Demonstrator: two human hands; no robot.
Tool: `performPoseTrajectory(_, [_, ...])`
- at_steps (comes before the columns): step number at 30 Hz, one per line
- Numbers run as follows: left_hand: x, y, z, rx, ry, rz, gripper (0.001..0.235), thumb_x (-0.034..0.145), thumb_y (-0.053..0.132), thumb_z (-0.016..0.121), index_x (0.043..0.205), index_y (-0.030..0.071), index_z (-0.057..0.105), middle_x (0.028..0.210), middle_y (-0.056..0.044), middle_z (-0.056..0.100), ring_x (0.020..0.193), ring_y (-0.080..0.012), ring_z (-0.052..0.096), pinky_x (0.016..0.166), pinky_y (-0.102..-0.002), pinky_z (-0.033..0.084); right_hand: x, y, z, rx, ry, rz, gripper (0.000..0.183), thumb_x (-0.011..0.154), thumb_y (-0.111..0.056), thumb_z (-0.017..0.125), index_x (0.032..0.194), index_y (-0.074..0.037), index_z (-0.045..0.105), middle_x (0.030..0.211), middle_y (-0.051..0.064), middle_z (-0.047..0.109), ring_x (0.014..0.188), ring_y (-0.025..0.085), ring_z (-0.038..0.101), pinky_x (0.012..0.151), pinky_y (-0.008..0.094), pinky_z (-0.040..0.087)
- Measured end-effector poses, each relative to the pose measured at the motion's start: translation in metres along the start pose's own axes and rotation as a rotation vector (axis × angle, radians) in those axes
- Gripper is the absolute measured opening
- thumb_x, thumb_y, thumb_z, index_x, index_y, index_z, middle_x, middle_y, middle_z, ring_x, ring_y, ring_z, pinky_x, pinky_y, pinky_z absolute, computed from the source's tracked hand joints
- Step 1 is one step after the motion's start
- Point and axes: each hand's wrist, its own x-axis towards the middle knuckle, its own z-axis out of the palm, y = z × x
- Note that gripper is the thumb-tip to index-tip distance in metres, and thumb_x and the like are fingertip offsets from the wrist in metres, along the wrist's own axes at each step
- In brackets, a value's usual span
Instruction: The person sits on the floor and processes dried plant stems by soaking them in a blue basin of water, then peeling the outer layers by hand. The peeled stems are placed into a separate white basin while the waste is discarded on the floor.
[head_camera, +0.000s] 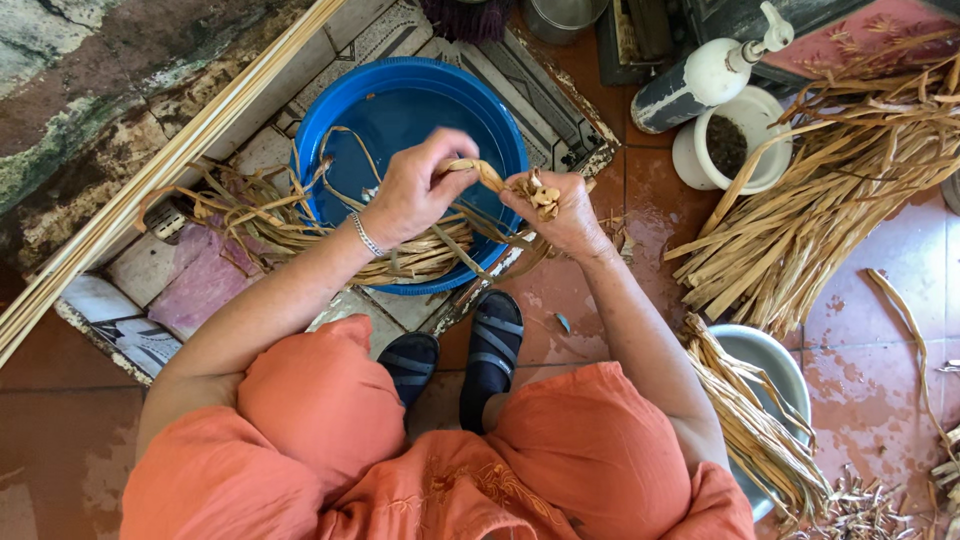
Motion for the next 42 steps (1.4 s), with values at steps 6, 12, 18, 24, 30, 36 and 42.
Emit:
performPoseTrajectory(6, [0.003, 0.005, -0.005, 0.149, -0.155, -0.032, 0.013, 0.097, 0.013, 0.078, 0.098, 0.005, 0.068, 0.084, -0.005, 0.069, 0.072, -0.0146, 0.067, 0.063, -0.029, 0.052, 0.001, -0.009, -0.003, -0.103, 0.078, -0.072, 0.011, 0.09, -0.005, 0.082, 0.1, -0.004, 0.077, 0.083, 0.001, 0.075, 0.073, 0.004, 0.065, 0.064, 0.023, 0.055])
performPoseTrajectory(12, [0.001, -0.004, 0.015, -0.631, -0.218, -0.494, 0.023, 0.094, 0.016, 0.076, 0.106, 0.005, 0.06, 0.092, 0.001, 0.069, 0.083, -0.0079, 0.066, 0.074, -0.027, 0.057, 0.0, -0.018, -0.004, -0.112, 0.066, -0.143, 0.01, 0.09, -0.005, 0.08, 0.099, -0.004, 0.076, 0.087, 0.003, 0.077, 0.076, 0.006, 0.07, 0.066, 0.023, 0.057])
performPoseTrajectory(18, [-0.006, 0.005, 0.026, -0.259, -0.165, -0.183, 0.026, 0.099, 0.013, 0.07, 0.121, 0.001, 0.065, 0.101, -0.006, 0.074, 0.091, -0.012, 0.07, 0.08, -0.026, 0.057, -0.001, -0.023, -0.003, -0.071, 0.061, -0.152, 0.011, 0.091, -0.004, 0.078, 0.101, -0.002, 0.074, 0.087, 0.006, 0.076, 0.078, 0.009, 0.069, 0.069, 0.027, 0.055])
performPoseTrajectory(24, [-0.004, 0.013, 0.03, -0.063, -0.073, -0.09, 0.016, 0.098, 0.011, 0.072, 0.109, 0.0, 0.065, 0.094, -0.011, 0.074, 0.081, -0.0159, 0.073, 0.069, -0.028, 0.057, 0.0, -0.02, -0.001, -0.116, 0.057, -0.224, 0.012, 0.089, -0.003, 0.078, 0.1, -0.001, 0.073, 0.086, 0.008, 0.076, 0.078, 0.011, 0.073, 0.07, 0.028, 0.056])
performPoseTrajectory(30, [-0.007, 0.002, 0.032, -0.016, -0.04, -0.228, 0.009, 0.1, 0.01, 0.068, 0.103, 0.001, 0.066, 0.083, -0.008, 0.074, 0.065, -0.0136, 0.064, 0.058, -0.029, 0.051, 0.004, -0.009, 0.01, -0.121, 0.052, -0.201, 0.012, 0.09, -0.003, 0.079, 0.101, -0.004, 0.074, 0.086, 0.005, 0.076, 0.076, 0.01, 0.071, 0.067, 0.028, 0.056])
performPoseTrajectory(36, [0.002, -0.027, 0.029, -0.587, 0.114, -0.445, 0.01, 0.104, 0.009, 0.064, 0.111, 0.002, 0.065, 0.093, -0.008, 0.072, 0.075, -0.0102, 0.067, 0.066, -0.027, 0.059, 0.017, -0.016, -0.005, 0.512, 0.069, 0.115, 0.044, 0.081, -0.005, 0.08, 0.121, -0.019, 0.068, 0.082, -0.004, 0.07, 0.061, 0.003, 0.06, 0.051, 0.021, 0.046])
performPoseTrajectory(42, [0.002, -0.024, 0.04, -0.798, 0.06, -0.438, 0.015, 0.102, 0.008, 0.065, 0.116, 0.001, 0.065, 0.102, -0.009, 0.074, 0.086, -0.0131, 0.072, 0.078, -0.029, 0.064, 0.016, -0.022, -0.001, 0.697, 0.126, 0.222, 0.027, 0.092, -0.014, 0.076, 0.119, -0.01, 0.073, 0.08, -0.004, 0.066, 0.054, 0.005, 0.046, 0.048, 0.022, 0.036])
